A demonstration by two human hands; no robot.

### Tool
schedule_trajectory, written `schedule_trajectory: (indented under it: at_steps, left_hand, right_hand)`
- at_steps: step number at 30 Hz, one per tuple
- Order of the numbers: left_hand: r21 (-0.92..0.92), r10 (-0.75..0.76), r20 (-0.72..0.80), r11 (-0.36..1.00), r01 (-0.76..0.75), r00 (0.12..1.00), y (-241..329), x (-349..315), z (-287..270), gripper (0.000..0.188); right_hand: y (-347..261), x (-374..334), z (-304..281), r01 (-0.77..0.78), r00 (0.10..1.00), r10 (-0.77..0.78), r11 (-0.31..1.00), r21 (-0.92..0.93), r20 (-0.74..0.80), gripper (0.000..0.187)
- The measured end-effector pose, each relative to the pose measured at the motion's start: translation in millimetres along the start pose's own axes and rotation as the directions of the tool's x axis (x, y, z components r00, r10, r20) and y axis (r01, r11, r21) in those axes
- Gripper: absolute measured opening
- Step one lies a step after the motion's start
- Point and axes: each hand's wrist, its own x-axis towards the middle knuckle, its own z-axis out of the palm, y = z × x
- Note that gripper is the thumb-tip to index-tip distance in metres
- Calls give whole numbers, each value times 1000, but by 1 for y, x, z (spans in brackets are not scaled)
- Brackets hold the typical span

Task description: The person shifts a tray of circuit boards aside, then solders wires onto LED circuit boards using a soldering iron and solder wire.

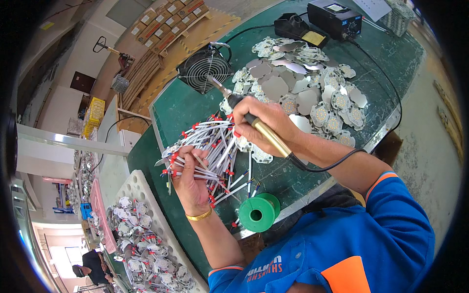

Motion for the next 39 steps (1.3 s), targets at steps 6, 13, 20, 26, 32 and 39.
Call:
schedule_trajectory:
  at_steps: [6,13,20,26,32,39]
  left_hand:
    - [225,-221,400,964,139,889,1,-8,16,24]
    - [114,-222,436,975,192,872,-15,-8,22,23]
    - [44,-212,307,977,209,928,-17,-15,35,19]
    - [-119,-140,243,978,173,960,-19,-12,29,16]
    - [-24,-167,300,983,182,939,-15,-17,33,15]
    - [25,-196,272,980,197,942,-12,-22,38,17]
  right_hand:
    - [-5,1,-1,-76,975,44,987,141,217,15]
    - [-9,-4,5,-105,952,91,994,33,291,18]
    - [-8,-5,7,-56,981,55,998,1,187,18]
    - [-15,-11,13,128,979,-114,989,-75,169,16]
    - [-7,-9,10,-16,996,19,999,-30,85,22]
    - [-2,-12,11,89,990,-81,994,-61,114,23]
